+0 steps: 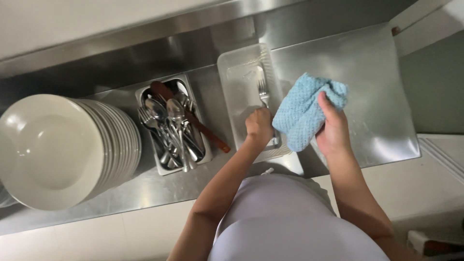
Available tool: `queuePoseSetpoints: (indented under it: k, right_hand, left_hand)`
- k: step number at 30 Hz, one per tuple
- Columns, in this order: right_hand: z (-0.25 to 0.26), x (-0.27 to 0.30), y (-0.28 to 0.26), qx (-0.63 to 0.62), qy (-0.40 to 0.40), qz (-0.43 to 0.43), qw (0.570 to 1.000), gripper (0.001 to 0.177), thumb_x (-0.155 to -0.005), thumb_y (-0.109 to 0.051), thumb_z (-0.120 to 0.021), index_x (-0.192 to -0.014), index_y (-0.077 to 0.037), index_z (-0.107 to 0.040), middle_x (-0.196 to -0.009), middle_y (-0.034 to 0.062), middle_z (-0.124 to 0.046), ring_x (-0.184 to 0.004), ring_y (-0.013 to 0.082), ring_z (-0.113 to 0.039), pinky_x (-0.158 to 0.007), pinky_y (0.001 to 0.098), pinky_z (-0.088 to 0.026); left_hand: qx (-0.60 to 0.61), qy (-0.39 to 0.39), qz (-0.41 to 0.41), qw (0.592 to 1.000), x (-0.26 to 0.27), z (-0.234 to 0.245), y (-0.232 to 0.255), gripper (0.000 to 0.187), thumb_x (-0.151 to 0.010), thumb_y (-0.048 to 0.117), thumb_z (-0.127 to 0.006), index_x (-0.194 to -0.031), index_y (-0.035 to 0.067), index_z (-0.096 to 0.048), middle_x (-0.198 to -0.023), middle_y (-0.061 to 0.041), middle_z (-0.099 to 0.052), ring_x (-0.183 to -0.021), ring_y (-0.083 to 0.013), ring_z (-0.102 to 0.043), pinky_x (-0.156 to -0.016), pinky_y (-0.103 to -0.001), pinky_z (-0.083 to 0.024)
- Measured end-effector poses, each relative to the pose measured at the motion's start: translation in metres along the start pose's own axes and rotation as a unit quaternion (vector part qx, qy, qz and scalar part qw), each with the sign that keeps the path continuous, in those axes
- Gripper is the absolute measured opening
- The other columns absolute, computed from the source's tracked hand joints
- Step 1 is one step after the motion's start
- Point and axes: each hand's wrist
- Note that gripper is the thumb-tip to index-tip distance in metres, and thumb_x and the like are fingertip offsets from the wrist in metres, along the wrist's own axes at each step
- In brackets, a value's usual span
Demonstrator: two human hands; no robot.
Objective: Drying individual pieces of silverware with a cloth and sorting them into a metal container.
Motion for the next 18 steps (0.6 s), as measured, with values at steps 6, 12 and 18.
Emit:
queuePoseSetpoints:
  k: [6,12,18]
  right_hand:
    - [0.019,-0.019,-0.005,0.009,-0.029,-0.020,0.999,0.048,-0.101,-0.031,-0.067,-0.139,-0.005,-0.054,-0.134,0.0068,-0.062,-0.127,0.0205,-0.060,-0.112,0.0404,-0.046]
    - [0.017,-0.031,-0.007,0.016,-0.052,-0.006,0.998,0.044,-0.101,-0.025,-0.070,-0.137,-0.006,-0.056,-0.132,0.0062,-0.063,-0.124,0.0194,-0.061,-0.110,0.0392,-0.049]
    - [-0.007,-0.031,-0.007,0.295,-0.114,0.197,0.928,0.031,-0.103,-0.014,-0.071,-0.132,-0.004,-0.067,-0.129,0.0072,-0.070,-0.119,0.0183,-0.066,-0.109,0.0344,-0.052]
  left_hand:
    - [0.009,0.041,0.012,0.999,0.003,0.007,0.008,0.020,-0.078,0.018,-0.076,-0.087,0.001,-0.075,-0.095,-0.021,-0.074,-0.093,-0.0352,-0.074,-0.079,-0.041,-0.059]
    - [0.123,0.098,0.024,0.987,0.035,0.056,0.006,0.026,-0.091,0.023,-0.071,-0.087,-0.002,-0.073,-0.085,-0.023,-0.074,-0.078,-0.0303,-0.075,-0.074,-0.037,-0.060]
    - [0.564,-0.033,0.022,0.825,0.084,0.105,0.018,0.026,-0.104,0.020,-0.045,-0.106,0.000,-0.061,-0.079,-0.011,-0.074,-0.069,-0.0162,-0.074,-0.062,-0.033,-0.062]
Point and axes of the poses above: each hand's wrist, its own x-axis away from the middle knuckle, its own z-axis out of the back of the hand, y = z × x
